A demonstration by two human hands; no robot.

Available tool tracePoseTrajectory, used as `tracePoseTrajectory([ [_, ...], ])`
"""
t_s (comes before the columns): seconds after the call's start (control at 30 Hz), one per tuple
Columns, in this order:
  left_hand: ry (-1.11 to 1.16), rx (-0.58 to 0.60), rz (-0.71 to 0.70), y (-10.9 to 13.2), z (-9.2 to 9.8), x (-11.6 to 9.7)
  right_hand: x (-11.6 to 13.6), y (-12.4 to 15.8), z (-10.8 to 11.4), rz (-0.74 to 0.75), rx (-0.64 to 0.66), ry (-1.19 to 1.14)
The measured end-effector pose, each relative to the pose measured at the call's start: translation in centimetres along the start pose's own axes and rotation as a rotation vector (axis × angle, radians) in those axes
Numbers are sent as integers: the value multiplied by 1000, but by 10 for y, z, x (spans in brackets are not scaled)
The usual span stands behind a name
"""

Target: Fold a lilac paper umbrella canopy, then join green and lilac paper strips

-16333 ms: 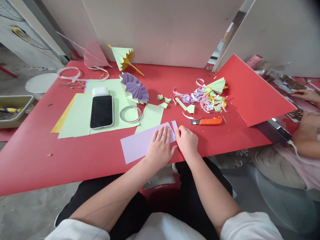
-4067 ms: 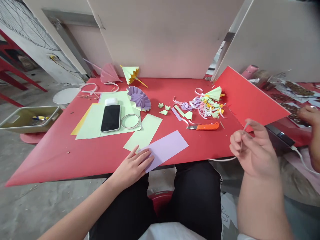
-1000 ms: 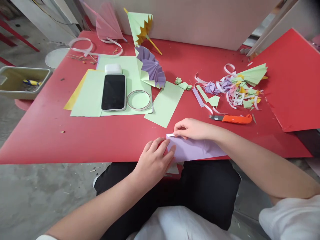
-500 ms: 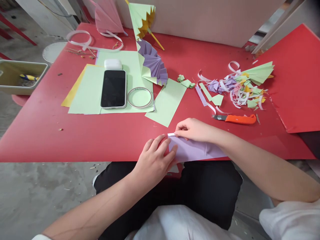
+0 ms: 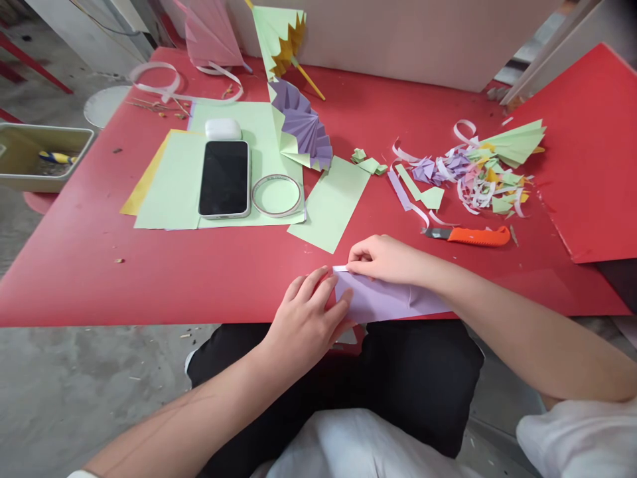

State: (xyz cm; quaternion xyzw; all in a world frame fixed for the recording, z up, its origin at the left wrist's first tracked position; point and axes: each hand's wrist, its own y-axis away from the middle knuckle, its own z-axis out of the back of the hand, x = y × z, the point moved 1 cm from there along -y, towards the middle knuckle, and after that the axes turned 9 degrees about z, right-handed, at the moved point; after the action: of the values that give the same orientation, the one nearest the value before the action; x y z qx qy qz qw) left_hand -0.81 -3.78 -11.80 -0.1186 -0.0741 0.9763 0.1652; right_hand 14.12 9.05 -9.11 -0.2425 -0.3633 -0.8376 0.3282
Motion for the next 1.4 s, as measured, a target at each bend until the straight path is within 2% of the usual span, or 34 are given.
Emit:
tracePoseTrajectory([
  [0.3,20,-12,-3,0,-1,2,7,0,1,-17,-17,60],
  [0.57,47,39,-2,0,-1,4,9,0,2,-35,-17,150],
  [0.8,42,75,30,0,0,3,16,-1,4,-79,-26,325],
  [1.0,30,119,41,-2,4,2,25,-5,6,-129,30,460],
  [1.4,57,129,16,-4,5,3,19,4,9,-165,23,460],
])
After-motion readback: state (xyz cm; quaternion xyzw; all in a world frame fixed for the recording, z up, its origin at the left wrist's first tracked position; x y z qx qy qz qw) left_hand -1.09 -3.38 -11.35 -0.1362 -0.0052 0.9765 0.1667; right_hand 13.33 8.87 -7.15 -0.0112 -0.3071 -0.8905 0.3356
